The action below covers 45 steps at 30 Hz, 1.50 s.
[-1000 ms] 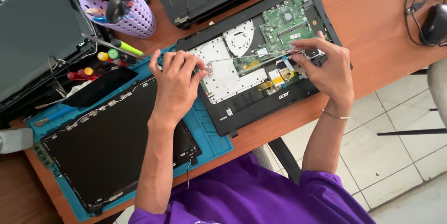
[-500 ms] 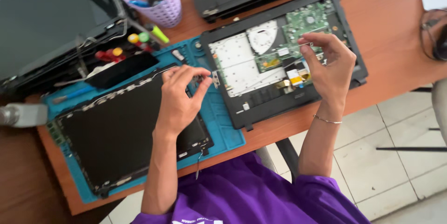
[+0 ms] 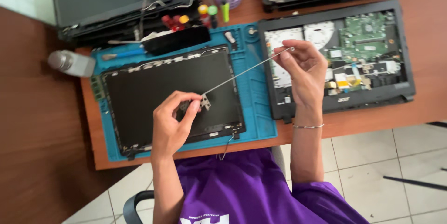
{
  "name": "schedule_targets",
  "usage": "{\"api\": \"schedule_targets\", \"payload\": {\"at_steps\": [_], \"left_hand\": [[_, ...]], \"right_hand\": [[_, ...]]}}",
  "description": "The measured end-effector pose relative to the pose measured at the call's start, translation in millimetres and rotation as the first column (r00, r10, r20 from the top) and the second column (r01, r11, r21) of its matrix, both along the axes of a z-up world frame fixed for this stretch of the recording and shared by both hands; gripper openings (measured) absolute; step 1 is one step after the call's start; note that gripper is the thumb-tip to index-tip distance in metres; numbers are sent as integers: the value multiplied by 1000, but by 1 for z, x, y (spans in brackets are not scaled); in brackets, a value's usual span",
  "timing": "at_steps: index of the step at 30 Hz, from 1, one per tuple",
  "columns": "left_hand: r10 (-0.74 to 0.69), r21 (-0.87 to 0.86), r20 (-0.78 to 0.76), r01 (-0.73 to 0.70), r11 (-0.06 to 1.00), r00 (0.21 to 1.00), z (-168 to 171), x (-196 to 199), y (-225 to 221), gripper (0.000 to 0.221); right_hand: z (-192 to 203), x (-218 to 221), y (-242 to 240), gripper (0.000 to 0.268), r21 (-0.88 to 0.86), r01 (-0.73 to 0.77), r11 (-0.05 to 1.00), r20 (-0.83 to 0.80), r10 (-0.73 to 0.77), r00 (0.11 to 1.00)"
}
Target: The person is repairing a laptop screen by securing its metal frame. They use a screwdriver to tighten screws around the perimeter of the screen, which is placed on a blue anti-static mat. The person handles the screen and the screwdriver with precision, ensuring the frame is properly attached.
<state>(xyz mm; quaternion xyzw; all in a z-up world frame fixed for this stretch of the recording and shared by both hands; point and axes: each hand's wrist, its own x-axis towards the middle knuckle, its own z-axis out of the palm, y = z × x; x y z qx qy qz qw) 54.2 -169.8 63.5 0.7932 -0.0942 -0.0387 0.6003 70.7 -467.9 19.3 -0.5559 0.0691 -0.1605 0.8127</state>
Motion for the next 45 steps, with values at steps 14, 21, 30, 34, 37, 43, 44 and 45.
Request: {"api": "schedule_targets", "payload": {"at_steps": [14, 21, 30, 34, 37, 43, 44, 45], "left_hand": [[85, 151, -79, -73, 986, 993, -6, -46, 57, 16], [61, 107, -67, -54, 993, 996, -11, -49, 84, 15], [248, 151, -40, -240, 959, 968, -19, -62, 129, 15], [403, 142, 14, -401, 905, 915, -17, -65, 153, 13], [470, 178, 66, -474, 862, 880, -19, -66, 172, 12], [553, 254, -46, -525, 812, 832, -36, -65, 186, 12], [547, 253, -48, -519, 816, 836, -39, -64, 186, 12], [540, 251, -49, -513, 821, 840, -41, -63, 186, 12]], "right_hand": [[34, 13, 79, 22, -352, -265, 898, -130, 233, 964], [32, 19, 122, 27, -267, -323, 908, -126, 300, 946], [27, 33, 194, 54, -333, -546, 769, -177, 518, 837], [22, 30, 220, 47, -477, -617, 626, -230, 589, 775], [21, 22, 236, 43, -592, -607, 531, -249, 596, 764], [23, 6, 264, 40, -685, -633, 360, -271, 681, 681], [23, 3, 268, 40, -686, -652, 323, -293, 698, 654], [24, 1, 272, 40, -687, -668, 286, -313, 713, 628]]}}
